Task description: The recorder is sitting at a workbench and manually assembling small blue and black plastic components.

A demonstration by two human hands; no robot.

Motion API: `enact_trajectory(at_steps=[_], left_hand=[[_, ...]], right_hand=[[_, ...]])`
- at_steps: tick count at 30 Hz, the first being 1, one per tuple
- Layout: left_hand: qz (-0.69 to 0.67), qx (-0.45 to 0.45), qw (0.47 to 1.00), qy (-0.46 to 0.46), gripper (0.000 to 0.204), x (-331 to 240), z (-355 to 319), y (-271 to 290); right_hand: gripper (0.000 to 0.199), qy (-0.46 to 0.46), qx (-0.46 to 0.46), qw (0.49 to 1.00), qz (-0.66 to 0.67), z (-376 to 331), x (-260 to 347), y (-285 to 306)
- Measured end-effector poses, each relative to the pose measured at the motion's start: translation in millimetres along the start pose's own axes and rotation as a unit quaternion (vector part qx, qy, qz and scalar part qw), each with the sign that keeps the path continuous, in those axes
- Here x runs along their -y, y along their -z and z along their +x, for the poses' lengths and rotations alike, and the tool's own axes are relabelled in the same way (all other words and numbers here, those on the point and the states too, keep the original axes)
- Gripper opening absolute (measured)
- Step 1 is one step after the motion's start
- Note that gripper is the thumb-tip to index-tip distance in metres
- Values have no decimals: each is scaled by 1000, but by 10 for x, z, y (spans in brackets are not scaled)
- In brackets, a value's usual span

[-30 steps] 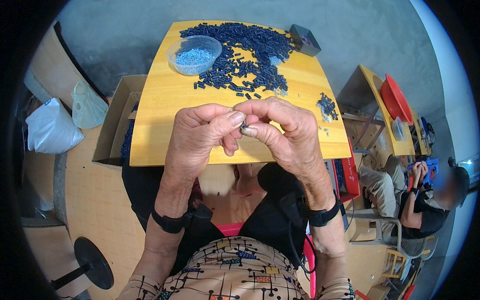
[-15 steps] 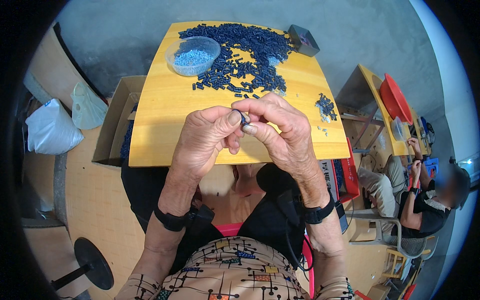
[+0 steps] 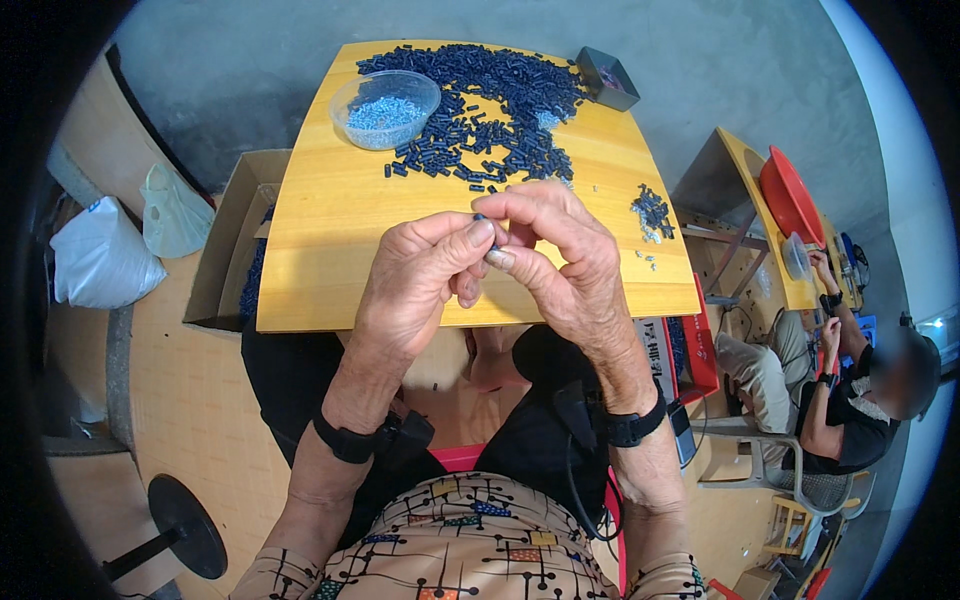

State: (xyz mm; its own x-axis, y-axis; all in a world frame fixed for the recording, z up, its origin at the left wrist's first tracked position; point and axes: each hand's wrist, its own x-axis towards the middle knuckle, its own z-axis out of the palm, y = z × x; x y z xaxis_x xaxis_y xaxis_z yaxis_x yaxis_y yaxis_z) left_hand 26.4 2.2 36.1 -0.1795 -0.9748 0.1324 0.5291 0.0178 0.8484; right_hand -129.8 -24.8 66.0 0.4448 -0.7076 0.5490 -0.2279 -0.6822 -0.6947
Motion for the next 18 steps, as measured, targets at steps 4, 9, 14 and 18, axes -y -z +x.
enact_trajectory(at_steps=[4,9,14,18], left_hand=[[-46,-9,999,20,24,3,-12,-11],[-11,21,999,28,23,-34,-57,-62],[-118,81,990,20,19,-51,-170,-218],[-172,92,980,25,16,-56,-239,-300]], right_hand=[[41,0,10,1000,20,26,19,-6],[43,-39,59,992,108,-10,19,54],[45,19,57,990,130,-9,207,103],[54,78,64,977,187,-36,184,70]])
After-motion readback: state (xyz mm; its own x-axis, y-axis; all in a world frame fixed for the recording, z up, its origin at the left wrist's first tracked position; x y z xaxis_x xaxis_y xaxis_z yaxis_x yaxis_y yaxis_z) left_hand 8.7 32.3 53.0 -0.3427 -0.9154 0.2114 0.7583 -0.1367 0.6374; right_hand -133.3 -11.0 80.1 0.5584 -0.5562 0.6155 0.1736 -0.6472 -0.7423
